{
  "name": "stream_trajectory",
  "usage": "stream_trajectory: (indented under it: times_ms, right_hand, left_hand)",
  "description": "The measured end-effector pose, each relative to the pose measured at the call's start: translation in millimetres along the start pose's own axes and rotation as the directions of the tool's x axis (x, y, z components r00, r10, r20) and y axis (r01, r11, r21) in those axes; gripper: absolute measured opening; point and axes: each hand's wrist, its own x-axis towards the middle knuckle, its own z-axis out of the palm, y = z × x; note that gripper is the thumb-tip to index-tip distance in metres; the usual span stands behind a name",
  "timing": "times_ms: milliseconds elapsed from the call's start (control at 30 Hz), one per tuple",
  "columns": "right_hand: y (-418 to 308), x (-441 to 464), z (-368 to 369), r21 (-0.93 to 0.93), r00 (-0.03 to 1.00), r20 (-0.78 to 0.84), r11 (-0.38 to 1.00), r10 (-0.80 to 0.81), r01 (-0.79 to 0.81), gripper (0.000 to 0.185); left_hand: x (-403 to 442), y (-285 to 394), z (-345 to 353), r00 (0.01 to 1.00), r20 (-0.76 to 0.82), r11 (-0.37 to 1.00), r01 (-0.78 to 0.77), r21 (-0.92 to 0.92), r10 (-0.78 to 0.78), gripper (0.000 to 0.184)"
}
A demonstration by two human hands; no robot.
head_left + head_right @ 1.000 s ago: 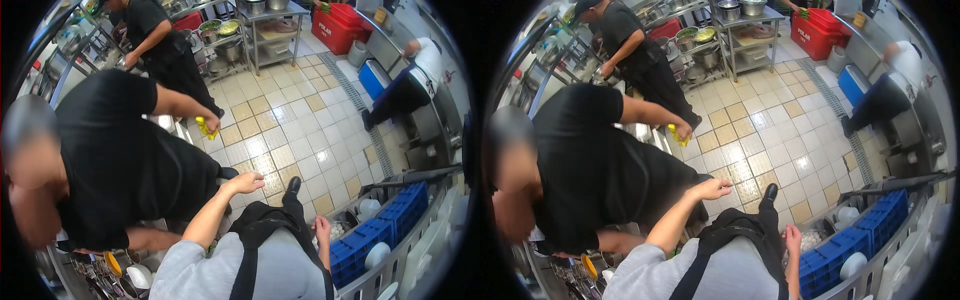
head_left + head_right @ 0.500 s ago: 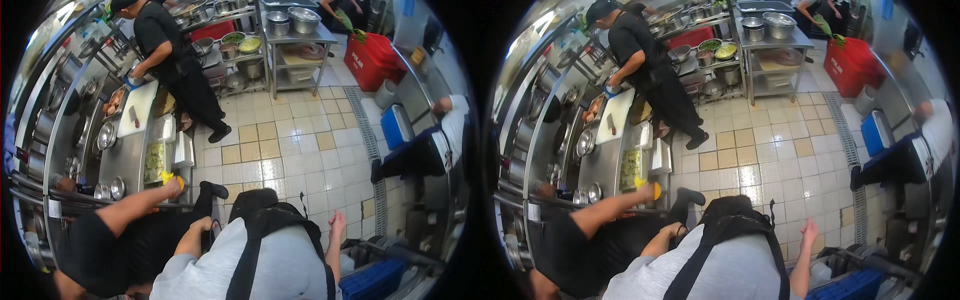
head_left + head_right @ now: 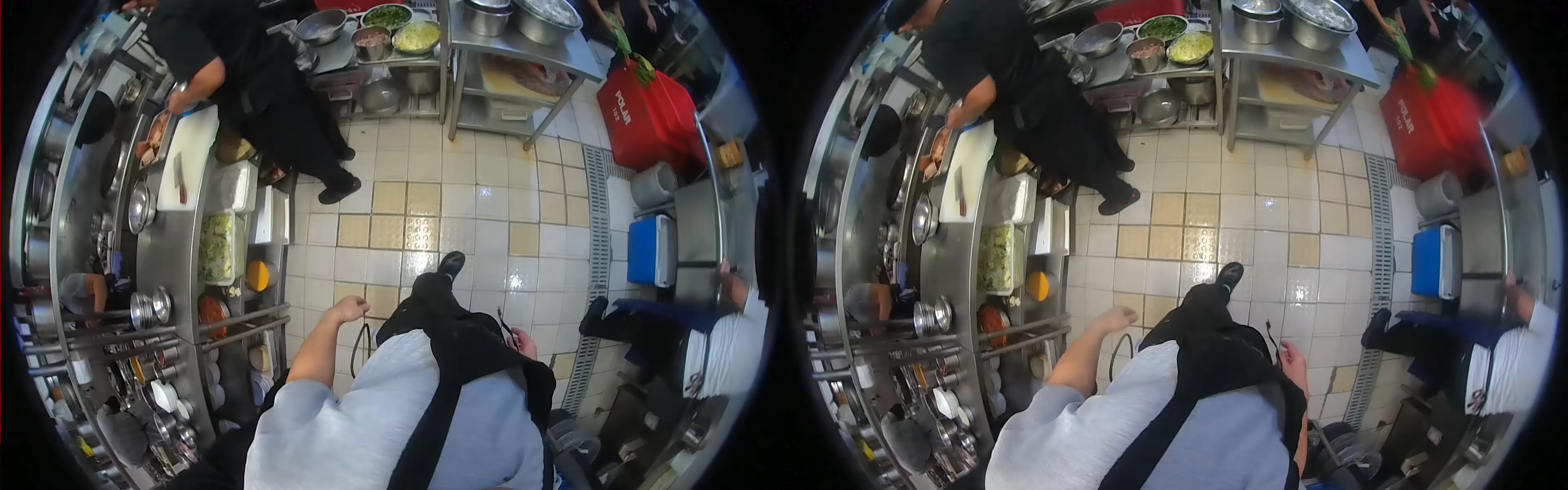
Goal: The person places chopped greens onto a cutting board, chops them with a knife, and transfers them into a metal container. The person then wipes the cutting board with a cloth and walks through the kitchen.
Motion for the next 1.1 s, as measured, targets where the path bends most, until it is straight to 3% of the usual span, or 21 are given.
stream_trajectory:
  times_ms: [33, 100, 133, 167, 233, 367, 433, 533, 667, 733, 767, 833, 900, 967, 1033, 1100]
  right_hand:
    - [-6, 16, -14, 0.005, 1.000, 0.000, 1.000, 0.003, -0.003, 0.029]
    - [-4, 40, -50, 0.118, 0.980, -0.179, 0.990, 0.093, -0.072, 0.034]
    - [4, 52, -65, 0.264, 0.959, -0.256, 0.963, 0.121, -0.051, 0.034]
    - [4, 57, -81, 0.269, 0.958, -0.252, 0.961, 0.137, -0.067, 0.034]
    - [-8, 74, -109, 0.526, 0.869, -0.413, 0.850, 0.275, -0.019, 0.033]
    - [12, 98, -136, 0.616, 0.838, -0.438, 0.788, 0.325, 0.017, 0.033]
    - [42, 107, -141, 0.671, 0.869, -0.368, 0.742, 0.330, 0.002, 0.030]
    - [56, 120, -148, 0.714, 0.864, -0.296, 0.695, 0.408, -0.083, 0.028]
    - [126, 165, -170, 0.561, 0.857, -0.354, 0.818, 0.374, -0.125, 0.026]
    - [147, 200, -201, 0.084, 0.799, -0.590, 0.993, 0.114, -0.079, 0.029]
    - [144, 223, -235, 0.073, 0.808, -0.580, 0.994, 0.104, -0.076, 0.029]
    - [107, 272, -306, 0.291, 0.917, -0.264, 0.931, 0.298, -0.219, 0.028]
    - [-15, 316, -362, 0.455, 0.866, -0.455, 0.890, 0.208, 0.026, 0.025]
    - [-3, 380, -425, 0.540, 0.901, -0.378, 0.841, 0.212, 0.029, 0.022]
    - [-33, 426, -478, 0.522, 0.897, -0.400, 0.851, 0.186, 0.057, 0.030]
    - [-89, 457, -521, 0.342, 0.905, -0.404, 0.939, 0.135, 0.013, 0.030]
  left_hand:
    - [16, 33, -23, 0.998, -0.003, 0.998, -0.060, 0.037, 0.060, 0.046]
    - [47, 91, -64, 0.987, -0.021, 0.981, -0.156, 0.114, 0.160, 0.049]
    - [60, 118, -84, 0.979, -0.038, 0.969, -0.190, 0.155, 0.198, 0.051]
    - [68, 151, -104, 0.982, -0.041, 0.967, -0.176, 0.187, 0.186, 0.052]
    - [98, 201, -138, 0.976, -0.050, 0.952, -0.194, 0.238, 0.212, 0.054]
    - [125, 315, -182, 0.973, -0.055, 0.959, -0.208, 0.192, 0.222, 0.051]
    - [147, 349, -183, 0.923, -0.035, 0.912, -0.373, 0.172, 0.384, 0.050]
    - [154, 406, -172, 0.917, 0.000, 0.898, -0.391, 0.200, 0.399, 0.049]
    - [161, 434, -136, 0.925, 0.032, 0.907, -0.378, 0.186, 0.379, 0.049]
    - [158, 437, -121, 0.954, -0.021, 0.946, -0.295, 0.133, 0.300, 0.048]
    - [156, 434, -109, 0.974, -0.058, 0.974, -0.213, 0.075, 0.217, 0.047]
    - [153, 407, -78, 0.969, -0.216, 0.984, -0.144, -0.108, 0.118, 0.048]
    - [152, 375, -44, 0.977, -0.209, 0.996, 0.036, -0.076, -0.052, 0.049]
    - [128, 367, -18, 0.980, -0.161, 0.990, 0.131, 0.059, -0.120, 0.047]
    - [154, 304, 24, 0.987, 0.084, 0.964, 0.116, 0.240, -0.140, 0.042]
    - [146, 334, 33, 0.989, 0.067, 0.979, 0.117, 0.167, -0.129, 0.039]
